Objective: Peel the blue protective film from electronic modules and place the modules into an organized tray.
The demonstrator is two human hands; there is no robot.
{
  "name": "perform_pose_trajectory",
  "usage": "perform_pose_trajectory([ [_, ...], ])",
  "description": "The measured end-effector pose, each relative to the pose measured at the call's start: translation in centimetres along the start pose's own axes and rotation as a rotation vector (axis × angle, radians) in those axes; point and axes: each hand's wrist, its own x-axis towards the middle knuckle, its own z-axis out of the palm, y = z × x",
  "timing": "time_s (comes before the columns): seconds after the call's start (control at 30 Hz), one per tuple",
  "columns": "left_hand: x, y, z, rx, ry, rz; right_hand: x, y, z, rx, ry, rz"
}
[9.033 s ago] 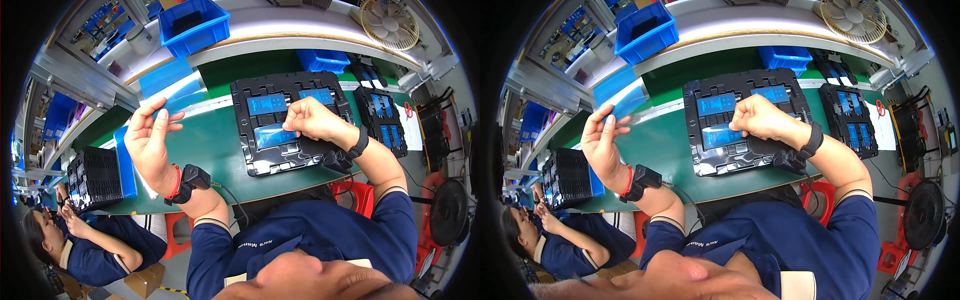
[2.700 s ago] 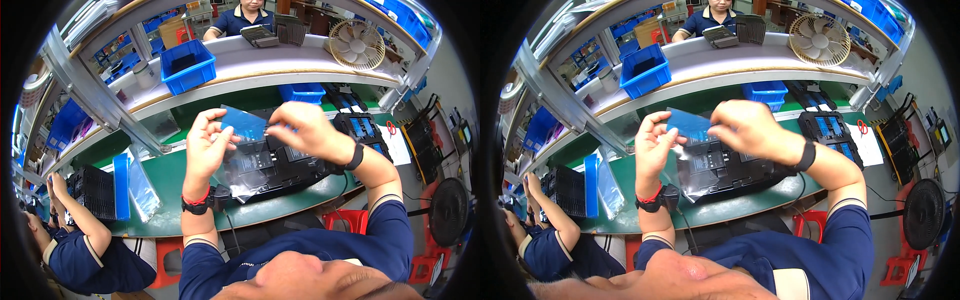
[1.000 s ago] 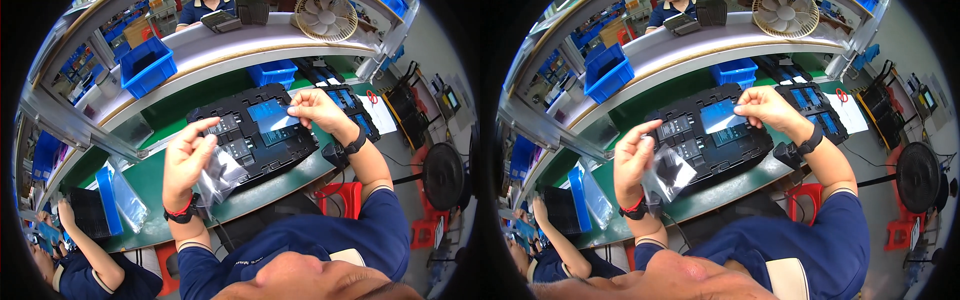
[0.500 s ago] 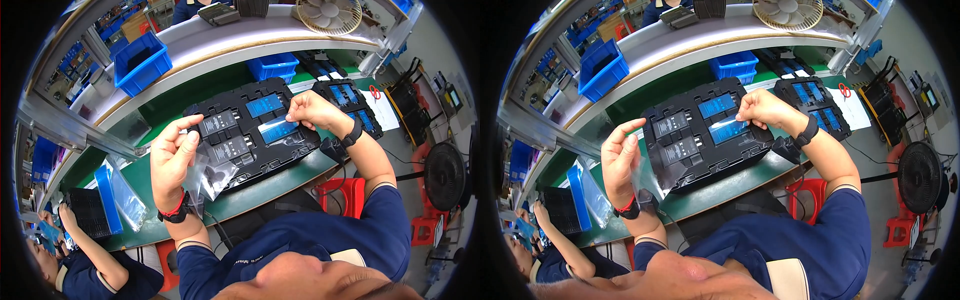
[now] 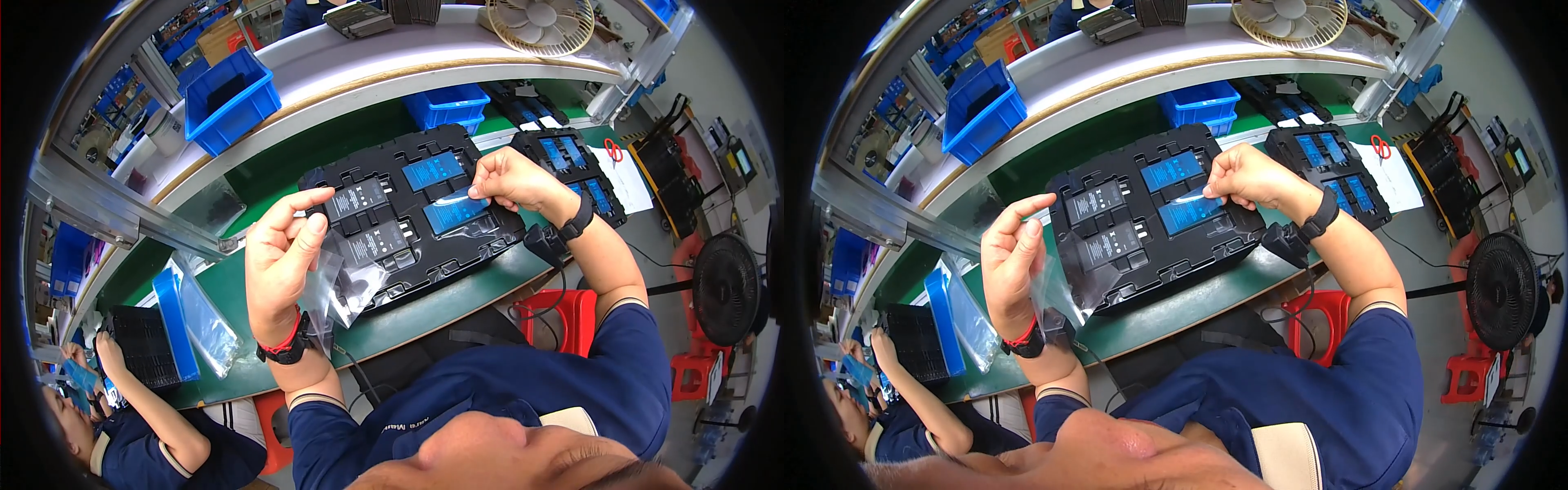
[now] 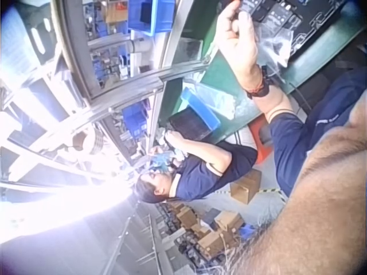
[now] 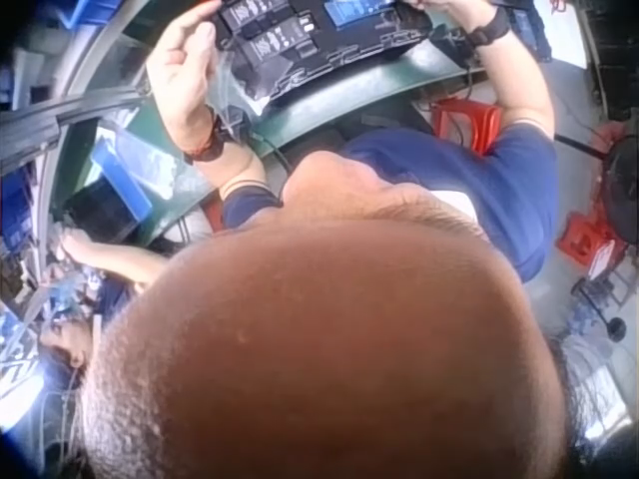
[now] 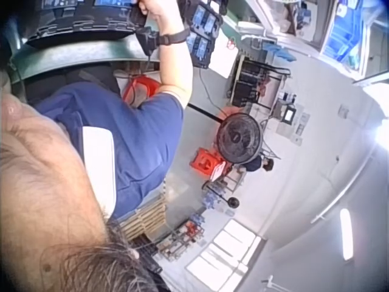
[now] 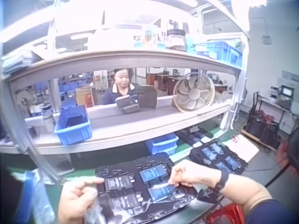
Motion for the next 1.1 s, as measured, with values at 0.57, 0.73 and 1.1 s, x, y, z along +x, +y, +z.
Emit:
perform_pose_trajectory([
  [0.57, 0.1, -0.8, 1.4, 0.173, 0.152, 0.142, -3.2, -1.8, 3.1, -1.145, 0.488, -0.471],
  [0.73, -2.7, -0.2, 5.0, 0.636, 0.273, 0.803, -7.7, -5.7, 8.7, -0.478, -0.222, -0.575],
  [1.1, -5.9, 1.8, 5.8, 0.488, 0.08, 0.996, -13.3, 2.8, 2.3, -0.175, 0.02, -0.366],
])
